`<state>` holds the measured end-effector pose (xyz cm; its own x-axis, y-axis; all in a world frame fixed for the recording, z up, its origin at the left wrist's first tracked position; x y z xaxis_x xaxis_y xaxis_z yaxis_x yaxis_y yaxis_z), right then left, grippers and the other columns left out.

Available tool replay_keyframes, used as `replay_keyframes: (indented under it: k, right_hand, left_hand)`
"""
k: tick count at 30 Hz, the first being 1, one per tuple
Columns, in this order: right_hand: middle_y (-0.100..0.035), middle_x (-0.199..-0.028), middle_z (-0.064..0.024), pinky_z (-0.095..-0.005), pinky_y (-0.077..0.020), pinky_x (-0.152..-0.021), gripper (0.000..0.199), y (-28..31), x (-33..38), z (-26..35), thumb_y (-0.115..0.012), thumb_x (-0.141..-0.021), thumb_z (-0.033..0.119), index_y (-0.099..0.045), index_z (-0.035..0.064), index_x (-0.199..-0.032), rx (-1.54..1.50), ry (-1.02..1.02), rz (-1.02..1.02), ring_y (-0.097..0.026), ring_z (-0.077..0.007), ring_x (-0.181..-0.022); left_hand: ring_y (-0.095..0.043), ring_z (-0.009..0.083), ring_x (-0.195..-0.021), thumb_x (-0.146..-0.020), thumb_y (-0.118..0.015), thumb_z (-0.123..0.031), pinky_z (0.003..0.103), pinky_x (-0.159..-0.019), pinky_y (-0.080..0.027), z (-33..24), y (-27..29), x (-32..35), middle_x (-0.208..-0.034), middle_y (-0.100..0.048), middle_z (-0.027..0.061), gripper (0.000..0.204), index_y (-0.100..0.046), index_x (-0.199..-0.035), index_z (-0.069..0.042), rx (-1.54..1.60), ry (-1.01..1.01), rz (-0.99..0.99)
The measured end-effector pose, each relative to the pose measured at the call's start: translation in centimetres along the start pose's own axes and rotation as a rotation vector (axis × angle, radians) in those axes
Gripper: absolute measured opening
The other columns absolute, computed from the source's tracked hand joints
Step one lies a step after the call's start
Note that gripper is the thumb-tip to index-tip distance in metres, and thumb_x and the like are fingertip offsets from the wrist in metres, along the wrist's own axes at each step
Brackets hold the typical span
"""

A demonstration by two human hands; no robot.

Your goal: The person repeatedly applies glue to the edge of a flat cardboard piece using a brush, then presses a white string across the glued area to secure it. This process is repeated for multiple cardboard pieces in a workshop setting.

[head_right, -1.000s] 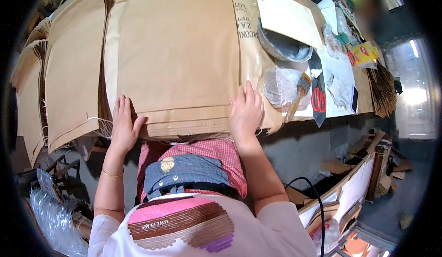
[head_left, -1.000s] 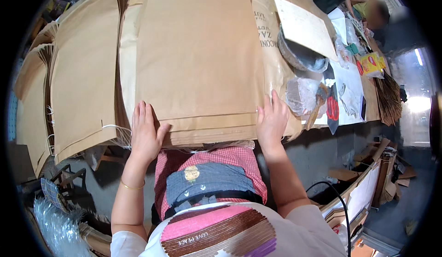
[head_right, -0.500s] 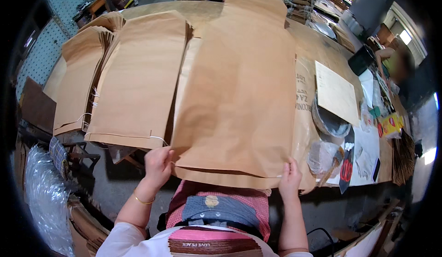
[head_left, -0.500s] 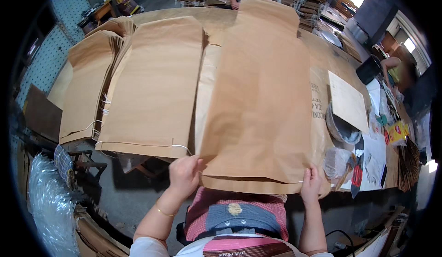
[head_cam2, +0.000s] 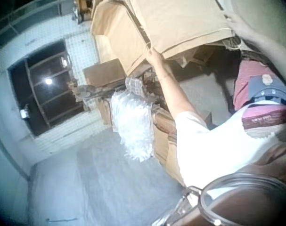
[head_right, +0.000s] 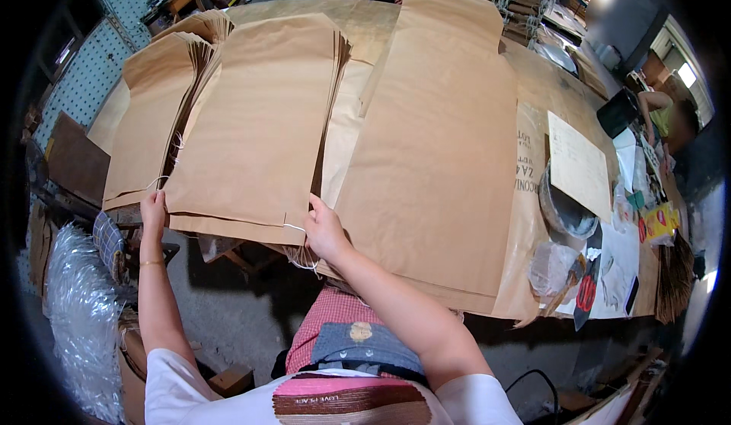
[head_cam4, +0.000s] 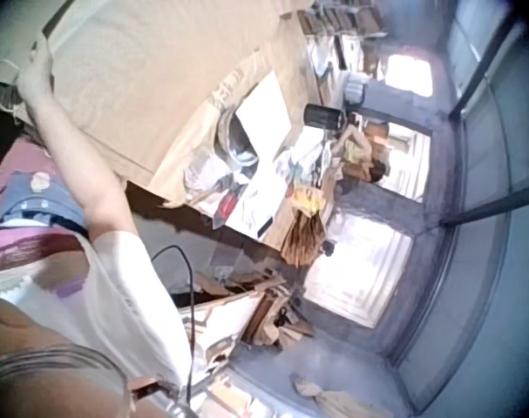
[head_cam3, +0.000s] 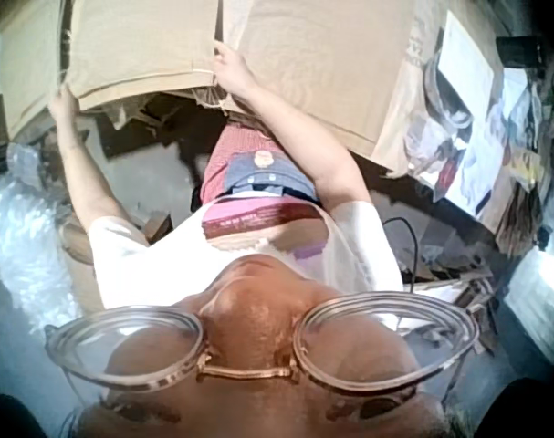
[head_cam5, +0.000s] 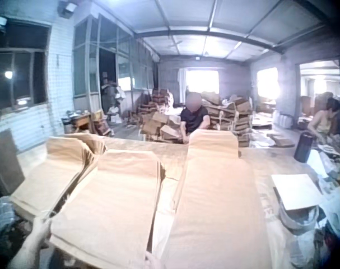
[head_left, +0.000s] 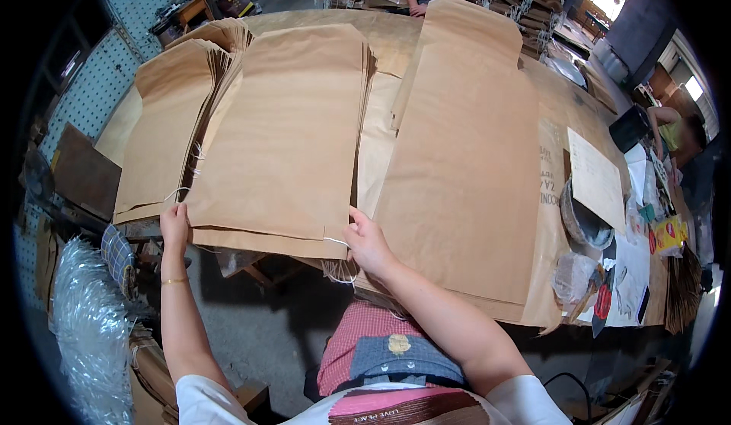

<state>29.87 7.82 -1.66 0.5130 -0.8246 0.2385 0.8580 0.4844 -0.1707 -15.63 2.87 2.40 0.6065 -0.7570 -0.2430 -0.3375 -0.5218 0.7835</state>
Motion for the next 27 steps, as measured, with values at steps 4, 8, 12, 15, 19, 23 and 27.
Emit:
replay_keyframes:
  k: [4, 8, 12, 15, 19, 23, 27]
  right_hand:
    - [-0.063, -0.086, -0.0062, -0.0245, -0.0488, -0.060, 0.047, 3.4, 7.0, 0.7, -0.057, -0.091, 0.014, -0.045, 0.0041, -0.135, -0.020, -0.081, 0.099, -0.058, -0.0118, -0.065]
    - [-0.066, -0.089, -0.0095, -0.0295, -0.0509, -0.070, 0.016, 16.1, 19.6, 4.4, -0.065, -0.086, 0.015, -0.068, 0.0026, -0.096, 0.825, 0.313, -0.260, -0.062, -0.0181, -0.079]
    - [-0.060, -0.091, -0.0137, -0.0381, -0.0484, -0.077, 0.027, 29.1, 33.3, 6.9, -0.054, -0.079, -0.002, -0.068, 0.0078, -0.101, 1.557, -0.043, -1.035, -0.060, -0.0322, -0.087]
    - [-0.055, -0.093, -0.0132, -0.0385, -0.0470, -0.079, 0.042, 32.1, 38.1, 5.1, -0.052, -0.080, -0.004, -0.063, 0.0118, -0.117, 1.677, -0.335, -1.066, -0.058, -0.0314, -0.091]
    - [-0.055, -0.105, -0.0128, -0.0387, -0.0465, -0.083, 0.053, 32.1, 38.6, 3.2, -0.054, -0.076, -0.009, -0.057, 0.0138, -0.124, 1.637, -0.314, -0.970, -0.056, -0.0333, -0.098]
    - [-0.061, -0.084, -0.0087, -0.0342, -0.0498, -0.077, 0.037, 30.0, 38.9, 5.6, -0.060, -0.083, -0.005, -0.057, 0.0029, -0.119, 1.557, 0.135, -1.113, -0.062, -0.0246, -0.083]
    - [-0.058, -0.069, -0.0034, -0.0223, -0.0446, -0.050, 0.007, 27.9, 37.6, 6.3, -0.063, -0.087, 0.003, -0.058, 0.0001, -0.092, 0.534, 0.380, -1.341, -0.054, -0.0088, -0.056]
  left_hand:
    - [-0.058, 0.0172, -0.066, -0.089, -0.058, -0.026, 0.035, -0.064, -0.046, 5.0, -3.7, -3.3, -0.073, -0.065, 0.0161, 0.030, -0.066, -0.091, 0.002, 0.054, 0.031, 0.117]
    - [-0.065, 0.0346, -0.082, -0.092, -0.052, -0.039, 0.039, -0.073, -0.050, -1.7, 0.8, 0.3, -0.086, -0.066, 0.0212, 0.042, -0.064, -0.104, -0.001, -0.296, -0.083, -0.247]
    - [-0.060, 0.0237, -0.072, -0.090, -0.061, -0.013, 0.034, -0.064, -0.047, -14.7, -1.7, 13.3, -0.080, -0.064, 0.0125, 0.015, -0.064, -0.092, 0.001, 0.111, -0.514, -0.250]
    - [-0.055, 0.0207, -0.065, -0.085, -0.062, -0.004, 0.032, -0.060, -0.044, -24.2, -6.0, 25.4, -0.071, -0.057, 0.0068, 0.008, -0.061, -0.077, -0.005, 0.223, -0.956, 0.039]
    - [-0.059, 0.0276, -0.065, -0.078, -0.059, -0.007, 0.041, -0.058, -0.046, -26.6, -15.2, 36.5, -0.069, -0.060, 0.0077, 0.005, -0.064, -0.078, -0.008, 0.115, -1.215, 0.847]
    - [-0.063, 0.0300, -0.076, -0.081, -0.053, -0.010, 0.044, -0.062, -0.051, -23.8, -21.7, 38.7, -0.076, -0.063, 0.0113, 0.014, -0.065, -0.087, -0.006, -0.009, -1.088, 0.941]
    - [-0.065, 0.0311, -0.085, -0.081, -0.052, -0.015, 0.045, -0.066, -0.054, -22.0, -25.1, 39.3, -0.091, -0.064, 0.0148, 0.021, -0.064, -0.097, -0.006, -0.228, -1.017, 1.072]
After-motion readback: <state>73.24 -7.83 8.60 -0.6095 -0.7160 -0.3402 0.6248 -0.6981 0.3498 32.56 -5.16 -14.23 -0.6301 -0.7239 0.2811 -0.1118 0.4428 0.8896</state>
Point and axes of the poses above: each hand's wrist, its own x-axis away from the middle knuckle, its own y-axis out of the back of the hand, z = x × y, the point moved 6 cm from there along -x, towards the middle knuckle
